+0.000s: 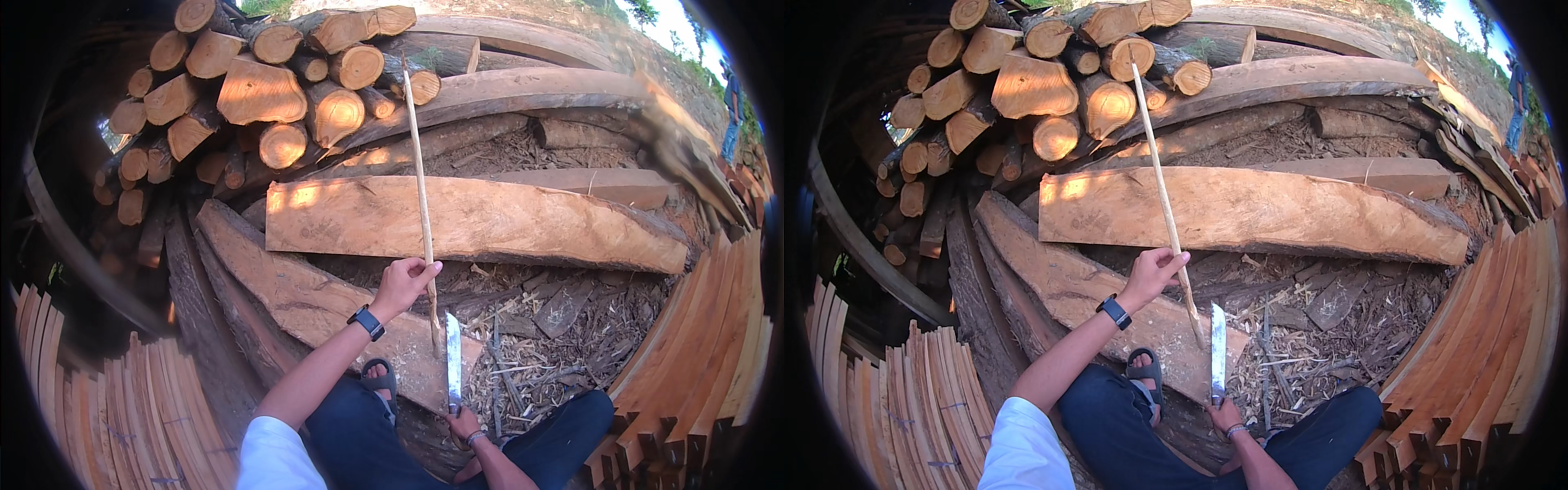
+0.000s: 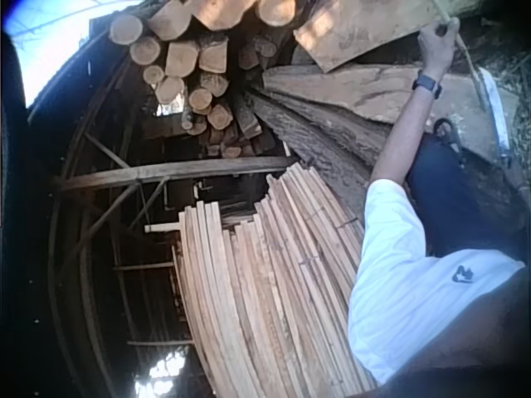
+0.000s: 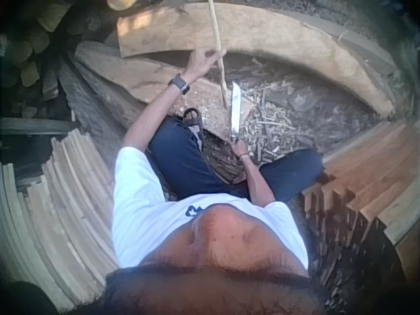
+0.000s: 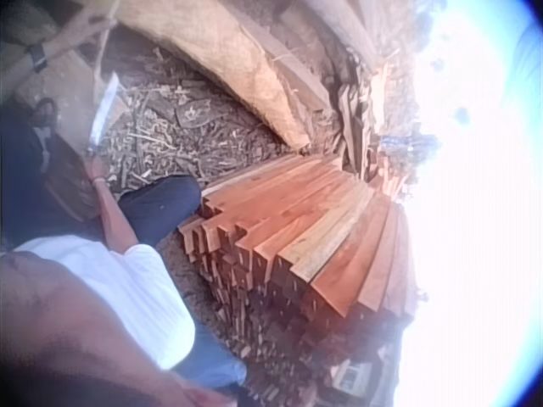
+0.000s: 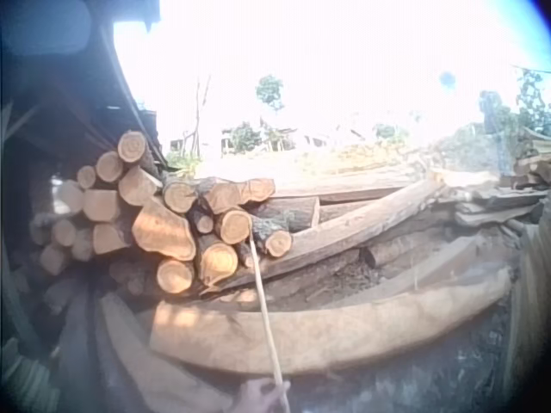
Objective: The person uses a long blade with handles to shave and smooth a thin piece of wood, turning the wood over and working on different sections while sitting among wood piles.
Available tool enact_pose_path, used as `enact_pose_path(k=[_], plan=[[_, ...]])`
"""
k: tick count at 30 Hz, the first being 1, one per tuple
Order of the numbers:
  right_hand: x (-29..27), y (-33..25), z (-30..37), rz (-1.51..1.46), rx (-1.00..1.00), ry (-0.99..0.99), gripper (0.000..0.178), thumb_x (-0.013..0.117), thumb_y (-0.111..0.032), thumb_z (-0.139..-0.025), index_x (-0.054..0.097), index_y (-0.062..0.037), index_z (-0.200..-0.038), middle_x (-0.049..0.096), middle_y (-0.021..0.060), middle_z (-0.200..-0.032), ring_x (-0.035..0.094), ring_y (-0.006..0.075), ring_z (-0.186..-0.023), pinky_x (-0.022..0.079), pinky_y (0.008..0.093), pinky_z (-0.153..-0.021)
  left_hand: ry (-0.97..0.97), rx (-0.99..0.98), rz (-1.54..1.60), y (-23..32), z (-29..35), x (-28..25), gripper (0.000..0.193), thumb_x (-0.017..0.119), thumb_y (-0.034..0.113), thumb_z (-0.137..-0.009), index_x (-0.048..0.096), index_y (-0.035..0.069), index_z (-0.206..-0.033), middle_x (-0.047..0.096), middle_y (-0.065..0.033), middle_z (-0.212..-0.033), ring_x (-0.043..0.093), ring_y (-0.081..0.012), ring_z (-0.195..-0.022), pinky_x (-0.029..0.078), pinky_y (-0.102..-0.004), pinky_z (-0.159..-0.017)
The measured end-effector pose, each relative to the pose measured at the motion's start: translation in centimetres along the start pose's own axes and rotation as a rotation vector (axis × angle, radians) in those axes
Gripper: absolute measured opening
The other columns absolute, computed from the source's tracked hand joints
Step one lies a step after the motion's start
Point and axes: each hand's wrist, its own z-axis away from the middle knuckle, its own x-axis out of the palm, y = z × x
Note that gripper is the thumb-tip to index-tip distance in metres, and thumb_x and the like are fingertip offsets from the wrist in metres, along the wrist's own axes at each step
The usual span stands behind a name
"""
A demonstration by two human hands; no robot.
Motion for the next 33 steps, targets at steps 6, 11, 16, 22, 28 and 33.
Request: enact_pose_path(k=[6,11,16,22,28,33], plan=[[0.5,0.3,-0.1,-0.009,-0.003,0.047,0.053,0.064,-0.041,-0.075,0.059,0.0066,-0.098,0.064,0.0270,-0.095,0.063,0.0387,-0.092,0.048,0.0428,-0.083,0.016,-0.004,-0.002,0.1,0.1,0.0,0.038,0.063,0.032,-0.089,0.065,-0.006,-0.092,0.064,-0.0062,-0.080,0.063,-0.0103,-0.073,0.058,-0.0266,-0.062],[0.4,0.3,-0.1,-0.003,-0.009,0.063,0.052,0.064,-0.040,-0.075,0.058,0.0068,-0.097,0.065,0.0273,-0.093,0.064,0.0391,-0.092,0.048,0.0433,-0.083,0.014,-0.010,0.009,0.1,0.0,0.1,0.037,0.062,0.032,-0.090,0.065,-0.005,-0.092,0.064,-0.0059,-0.080,0.062,-0.0100,-0.073,0.058,-0.0263,-0.061],[0.1,-0.4,0.4,0.005,-0.013,0.058,0.053,0.063,-0.040,-0.076,0.058,0.0074,-0.097,0.064,0.0287,-0.093,0.063,0.0400,-0.092,0.048,0.0442,-0.083,0.085,0.073,0.041,-0.7,0.0,0.2,0.046,0.061,0.039,-0.089,0.065,-0.006,-0.083,0.065,-0.0069,-0.068,0.063,-0.0109,-0.063,0.054,-0.0263,-0.055],[0.2,-0.2,0.4,-0.002,-0.025,0.067,0.055,0.064,-0.043,-0.076,0.057,0.0080,-0.098,0.063,0.0295,-0.095,0.063,0.0408,-0.094,0.048,0.0443,-0.083,0.107,0.103,-0.008,-1.2,-0.3,0.3,0.046,0.058,0.040,-0.091,0.065,-0.006,-0.083,0.064,-0.0078,-0.066,0.062,-0.0112,-0.061,0.050,-0.0275,-0.055],[0.1,-0.2,0.4,-0.019,-0.007,0.059,0.055,0.064,-0.043,-0.076,0.058,0.0069,-0.098,0.063,0.0297,-0.097,0.062,0.0413,-0.095,0.047,0.0444,-0.085,0.109,0.102,0.023,-1.1,-0.3,0.3,0.042,0.057,0.037,-0.091,0.065,-0.004,-0.087,0.063,-0.0077,-0.067,0.061,-0.0115,-0.062,0.049,-0.0277,-0.054],[0.1,-0.3,0.6,-0.007,-0.015,0.076,0.052,0.063,-0.041,-0.076,0.058,0.0048,-0.100,0.063,0.0285,-0.099,0.061,0.0410,-0.096,0.047,0.0443,-0.086,0.094,0.070,0.067,-1.3,-0.2,-0.1,0.040,0.050,0.035,-0.093,0.067,-0.001,-0.095,0.064,-0.0077,-0.073,0.061,-0.0120,-0.065,0.049,-0.0273,-0.055]])
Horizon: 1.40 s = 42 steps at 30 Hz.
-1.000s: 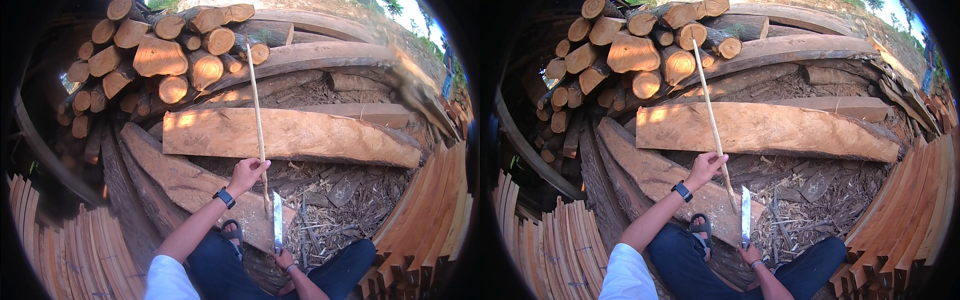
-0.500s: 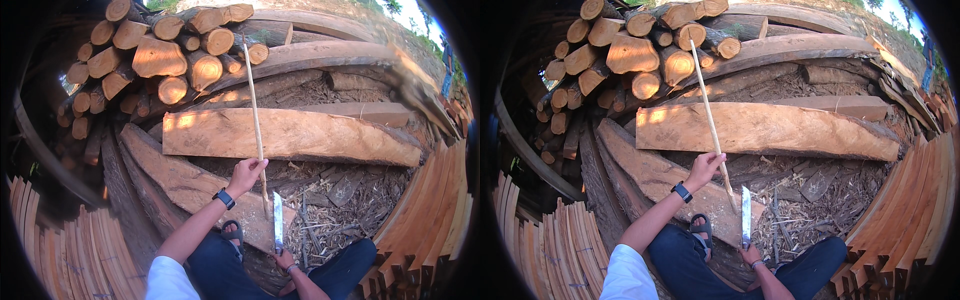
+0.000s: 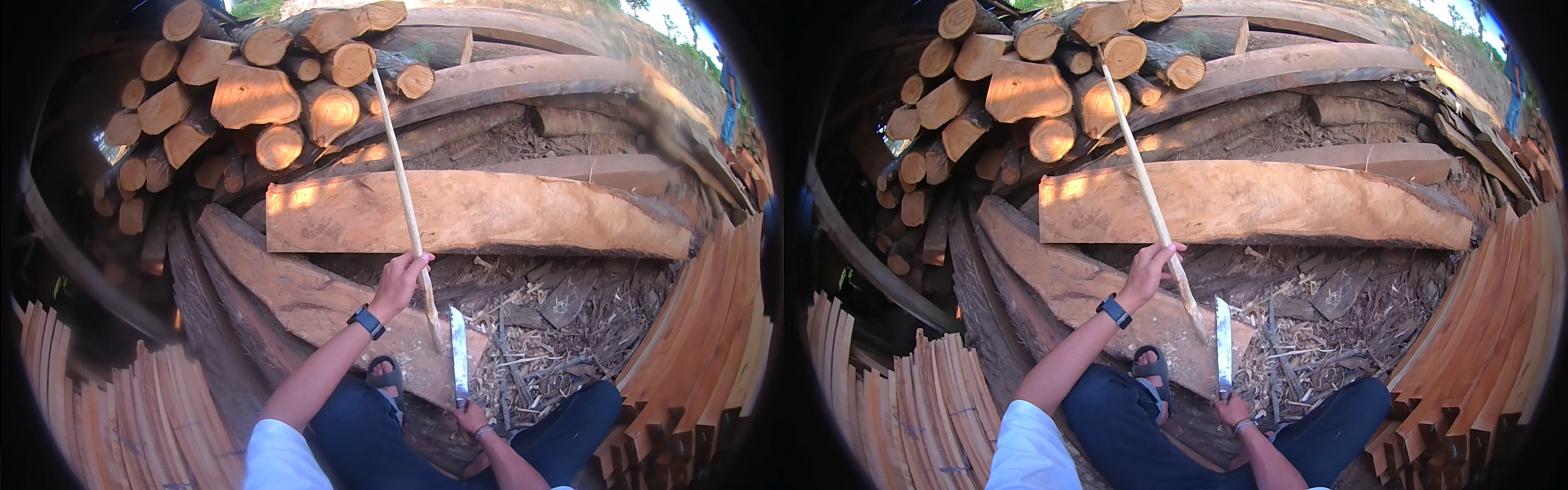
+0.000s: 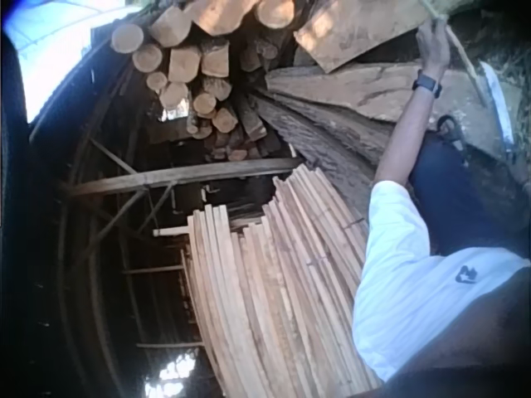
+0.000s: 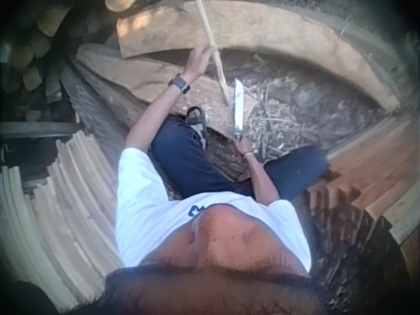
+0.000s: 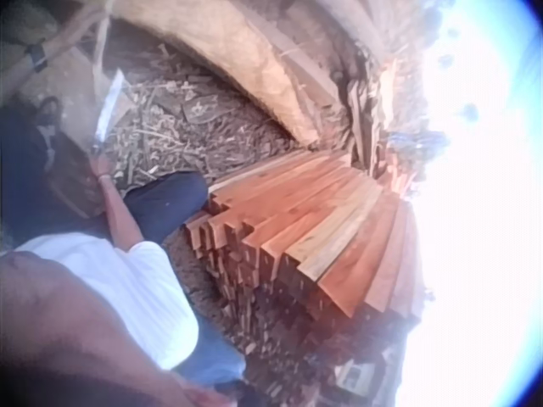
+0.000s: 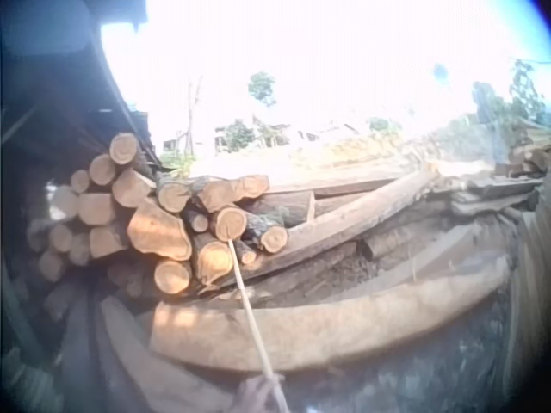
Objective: The person uses a long blade with handles to shave and smooth a thin piece of wood, turning the wood over and working on different sections while sitting among wood piles.
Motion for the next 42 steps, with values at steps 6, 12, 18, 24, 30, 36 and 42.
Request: enact_pose_path(k=[6,12,18,24,30,36,42], plan=[[-0.7,-0.7,0.4,-0.036,0.023,-0.013,0.053,0.064,-0.041,-0.076,0.058,0.0049,-0.100,0.063,0.0280,-0.100,0.061,0.0401,-0.097,0.047,0.0438,-0.086,-0.103,-0.030,0.022,-0.2,-0.3,-0.7,0.038,0.042,0.032,-0.096,0.059,0.003,-0.113,0.065,-0.0072,-0.092,0.062,-0.0143,-0.084,0.053,-0.0304,-0.068],[-0.7,-0.7,0.4,-0.034,0.044,-0.017,0.053,0.065,-0.041,-0.075,0.058,0.0046,-0.102,0.063,0.0275,-0.100,0.061,0.0398,-0.098,0.047,0.0436,-0.087,-0.083,0.062,-0.136,0.0,-0.5,-0.6,0.036,0.043,0.032,-0.099,0.057,0.002,-0.113,0.066,-0.0067,-0.093,0.063,-0.0128,-0.081,0.053,-0.0281,-0.069],[-0.6,-0.2,0.1,-0.028,0.046,-0.025,0.054,0.066,-0.040,-0.075,0.057,0.0049,-0.103,0.063,0.0275,-0.101,0.061,0.0397,-0.098,0.047,0.0436,-0.087,-0.012,0.086,-0.127,2.0,-0.4,-0.2,0.029,0.051,0.030,-0.097,0.059,0.002,-0.100,0.066,-0.0069,-0.089,0.062,-0.0095,-0.077,0.053,-0.0263,-0.065],[-0.4,-0.1,0.0,-0.037,0.045,-0.037,0.057,0.066,-0.040,-0.075,0.055,0.0054,-0.108,0.062,0.0282,-0.103,0.061,0.0391,-0.100,0.046,0.0434,-0.087,0.122,0.203,-0.115,1.8,-0.5,-0.4,0.030,0.057,0.030,-0.093,0.060,0.000,-0.094,0.067,-0.0081,-0.077,0.063,-0.0132,-0.071,0.049,-0.0285,-0.064],[-0.4,-0.1,0.0,-0.040,0.046,-0.044,0.056,0.065,-0.039,-0.075,0.055,0.0057,-0.106,0.062,0.0282,-0.102,0.061,0.0393,-0.099,0.046,0.0431,-0.087,0.159,0.186,-0.180,1.9,-0.5,-0.6,0.031,0.062,0.031,-0.089,0.063,-0.001,-0.090,0.066,-0.0087,-0.073,0.064,-0.0139,-0.069,0.049,-0.0285,-0.064],[-0.8,-0.4,0.0,-0.047,0.066,-0.063,0.056,0.065,-0.039,-0.075,0.055,0.0060,-0.106,0.063,0.0280,-0.100,0.061,0.0394,-0.097,0.047,0.0435,-0.087,0.185,0.216,-0.201,2.3,-0.4,-0.6,0.028,0.067,0.026,-0.086,0.065,-0.001,-0.089,0.068,-0.0103,-0.073,0.066,-0.0143,-0.070,0.049,-0.0275,-0.064],[-0.9,-0.7,0.2,-0.038,0.071,-0.047,0.054,0.065,-0.038,-0.075,0.055,0.0063,-0.104,0.064,0.0273,-0.097,0.062,0.0385,-0.095,0.047,0.0434,-0.085,0.225,0.192,-0.153,1.9,-0.6,-0.8,0.027,0.069,0.026,-0.084,0.067,-0.001,-0.089,0.068,-0.0085,-0.073,0.065,-0.0123,-0.068,0.049,-0.0264,-0.064]])
